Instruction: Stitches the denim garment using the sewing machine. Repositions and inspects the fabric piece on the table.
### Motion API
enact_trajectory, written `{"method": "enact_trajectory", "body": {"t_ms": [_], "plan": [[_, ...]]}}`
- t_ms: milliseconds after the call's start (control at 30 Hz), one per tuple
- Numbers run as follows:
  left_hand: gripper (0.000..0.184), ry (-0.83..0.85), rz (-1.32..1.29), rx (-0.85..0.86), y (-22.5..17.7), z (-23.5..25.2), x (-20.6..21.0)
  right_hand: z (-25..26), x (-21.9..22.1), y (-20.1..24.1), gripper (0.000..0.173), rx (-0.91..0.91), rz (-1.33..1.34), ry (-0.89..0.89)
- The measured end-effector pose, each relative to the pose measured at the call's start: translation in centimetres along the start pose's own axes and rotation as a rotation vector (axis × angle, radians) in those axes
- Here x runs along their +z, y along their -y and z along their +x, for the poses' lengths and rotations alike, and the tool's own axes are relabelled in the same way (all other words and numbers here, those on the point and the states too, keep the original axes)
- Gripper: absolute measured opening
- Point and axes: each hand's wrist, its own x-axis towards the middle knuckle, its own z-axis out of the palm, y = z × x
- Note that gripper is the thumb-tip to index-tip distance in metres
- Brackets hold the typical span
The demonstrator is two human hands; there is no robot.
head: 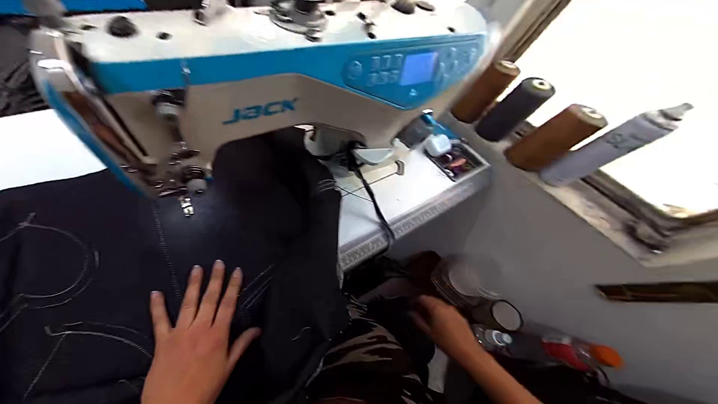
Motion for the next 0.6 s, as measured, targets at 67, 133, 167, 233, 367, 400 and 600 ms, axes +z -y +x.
{"method": "enact_trajectory", "body": {"t_ms": [67,133,167,233,367,400,600], "plan": [[0.086,0.015,-0.022,0.021,0.3,0.1,-0.4,-1.8,4.2,-1.1,0.046,0.052,-0.039,0.094],[0.089,0.074,-0.069,-0.001,0.2,0.0,-1.6,-2.8,6.9,-1.5,0.048,0.041,-0.111,0.064],[0.089,0.106,-0.105,-0.024,0.2,0.0,-2.4,-3.0,7.5,-1.4,0.047,0.035,-0.134,0.047],[0.087,0.164,-0.169,-0.060,0.1,-0.2,-4.3,-2.9,7.5,-1.2,0.042,0.059,-0.143,0.065],[0.072,0.204,-0.272,-0.061,0.2,-0.6,-7.0,-2.5,5.8,-1.5,0.028,0.103,-0.061,0.102],[0.069,0.207,-0.300,-0.053,0.2,-0.8,-7.4,-2.4,5.5,-1.8,0.026,0.103,-0.049,0.075],[0.056,0.195,-0.375,0.014,-0.4,-0.8,-8.6,-1.4,4.5,-3.4,0.026,0.200,0.117,-0.016]]}}
